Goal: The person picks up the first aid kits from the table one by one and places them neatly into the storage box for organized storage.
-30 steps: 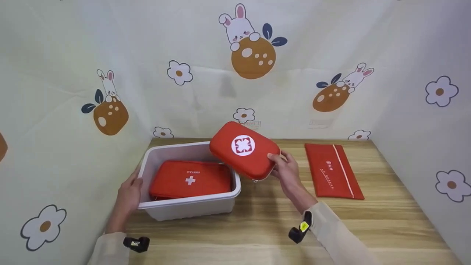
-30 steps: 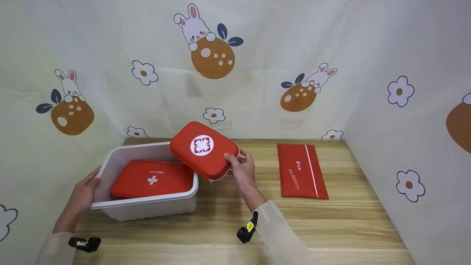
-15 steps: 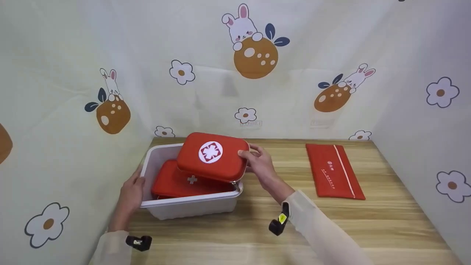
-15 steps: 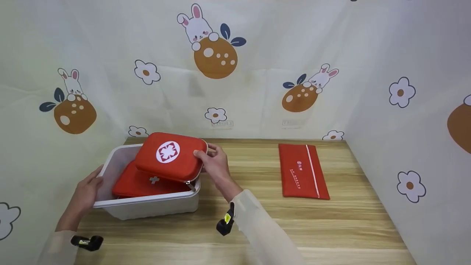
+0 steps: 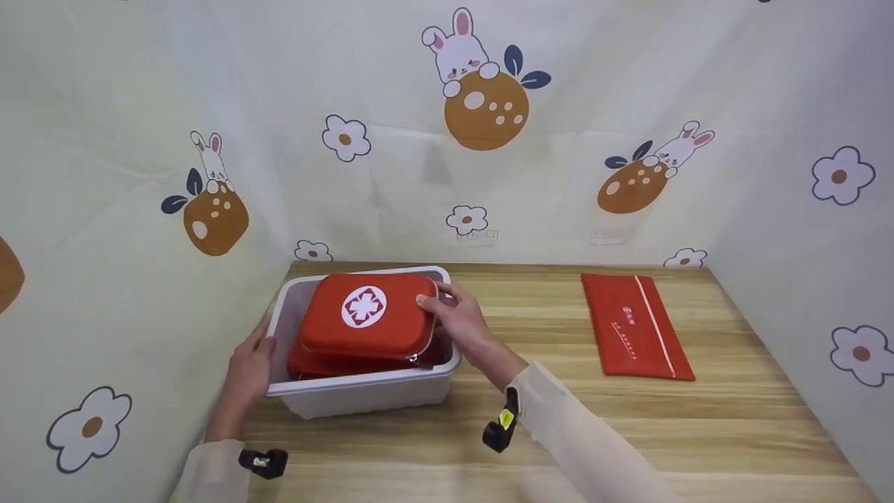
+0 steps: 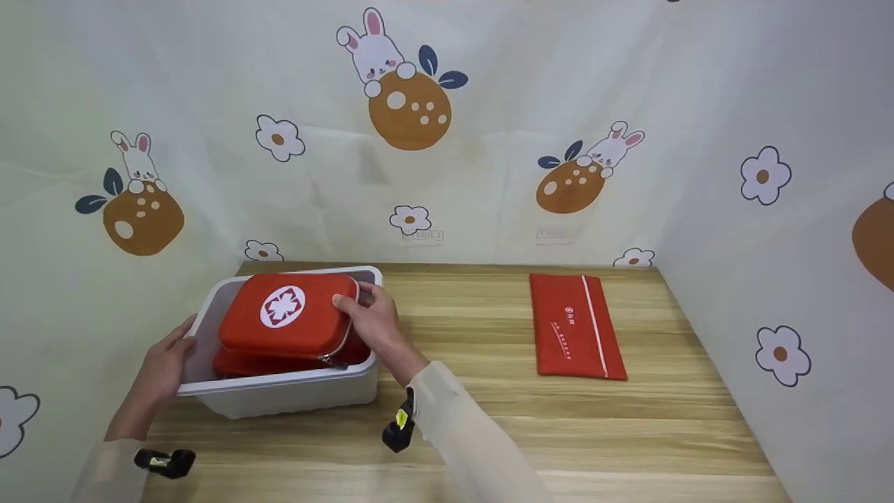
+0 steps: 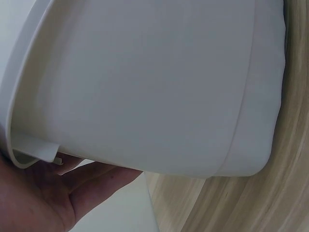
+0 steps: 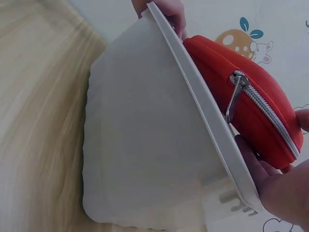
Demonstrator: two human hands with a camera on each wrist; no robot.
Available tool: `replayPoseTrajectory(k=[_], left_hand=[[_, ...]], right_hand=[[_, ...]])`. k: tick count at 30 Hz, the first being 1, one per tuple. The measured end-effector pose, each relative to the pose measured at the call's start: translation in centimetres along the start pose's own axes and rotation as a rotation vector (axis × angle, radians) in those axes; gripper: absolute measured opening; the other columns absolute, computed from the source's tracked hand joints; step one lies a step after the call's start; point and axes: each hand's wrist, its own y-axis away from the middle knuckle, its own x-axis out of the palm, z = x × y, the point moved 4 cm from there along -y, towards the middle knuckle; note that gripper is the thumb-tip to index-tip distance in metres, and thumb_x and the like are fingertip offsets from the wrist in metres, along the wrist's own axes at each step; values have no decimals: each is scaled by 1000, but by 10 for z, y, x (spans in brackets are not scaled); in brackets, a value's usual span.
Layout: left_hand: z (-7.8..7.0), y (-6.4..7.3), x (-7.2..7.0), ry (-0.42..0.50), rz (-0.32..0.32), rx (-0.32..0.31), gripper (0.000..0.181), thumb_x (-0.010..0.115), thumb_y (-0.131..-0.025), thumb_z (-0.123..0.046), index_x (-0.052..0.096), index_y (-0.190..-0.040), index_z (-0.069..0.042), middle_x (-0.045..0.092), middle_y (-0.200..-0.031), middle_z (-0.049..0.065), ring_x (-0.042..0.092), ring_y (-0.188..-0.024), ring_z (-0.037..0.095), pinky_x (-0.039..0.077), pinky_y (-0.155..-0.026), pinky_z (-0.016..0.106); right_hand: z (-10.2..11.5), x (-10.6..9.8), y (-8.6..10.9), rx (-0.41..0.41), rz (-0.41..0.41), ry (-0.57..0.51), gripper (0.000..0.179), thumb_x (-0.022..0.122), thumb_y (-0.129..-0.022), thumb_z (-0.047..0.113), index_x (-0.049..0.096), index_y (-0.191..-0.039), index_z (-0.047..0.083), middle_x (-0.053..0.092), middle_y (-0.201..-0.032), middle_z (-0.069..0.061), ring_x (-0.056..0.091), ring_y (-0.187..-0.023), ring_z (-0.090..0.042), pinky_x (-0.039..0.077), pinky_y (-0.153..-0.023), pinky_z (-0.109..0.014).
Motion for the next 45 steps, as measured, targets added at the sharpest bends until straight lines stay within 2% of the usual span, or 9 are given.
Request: replayPoseTrajectory(k=[6,13,17,23,29,32,35,38,45], left_hand=[[0,1,-1,12,1,3,55,19,-108,-24,8,-162,-20,14,-167,19,14,-155,41,14,-126,57],[1,1,-1,15,1,3,55,19,-108,-25,7,-162,-22,13,-167,19,13,-155,41,13,-126,58],[2,1,0,3,-12,4,55,18,-108,-24,8,-162,-21,12,-167,19,11,-156,41,12,-126,58],[3,0,3,2,22,-10,54,17,-109,-29,2,-161,-25,9,-168,19,12,-155,43,14,-124,61],[3,1,2,22,19,-14,55,18,-109,-28,3,-161,-25,10,-168,19,13,-155,43,14,-124,61],[1,0,1,20,7,-5,55,20,-109,-27,5,-162,-23,11,-167,19,13,-155,42,13,-125,59],[0,-1,1,5,1,-3,55,20,-109,-26,6,-162,-22,11,-167,20,12,-155,42,13,-125,59],[0,0,1,-6,3,-7,55,19,-109,-27,5,-162,-22,11,-167,20,11,-155,42,13,-125,60],[2,1,0,0,-13,0,55,19,-108,-24,10,-162,-20,16,-166,22,15,-154,42,15,-125,59]], right_hand=[[-1,9,-1,-28,58,53,59,69,-94,19,48,-147,4,62,-138,-19,72,-107,-26,60,-91,-38],[-1,14,-1,-53,62,126,57,67,-96,16,46,-146,-1,63,-137,-20,68,-114,-26,56,-100,-37],[-1,18,-2,-50,54,143,56,65,-97,16,46,-147,-1,63,-137,-20,69,-112,-24,56,-101,-36],[-4,20,0,-6,4,166,55,64,-97,16,47,-147,0,66,-130,-18,68,-100,-18,57,-97,-32],[-7,21,4,62,17,219,74,69,-88,3,35,-154,1,59,-139,-20,65,-108,-24,57,-97,-35],[-8,20,4,57,8,247,85,68,-84,-4,26,-157,0,48,-152,-21,57,-127,-28,49,-109,-37],[-8,19,3,37,20,222,87,66,-80,-11,24,-157,-2,39,-158,-22,42,-144,-33,35,-121,-41],[-9,18,3,17,36,175,86,64,-79,-15,27,-155,-4,37,-158,-24,35,-149,-36,28,-124,-42],[2,7,10,-93,-35,34,66,54,-84,-17,43,-148,-4,50,-149,-25,49,-140,-35,48,-111,-39]])
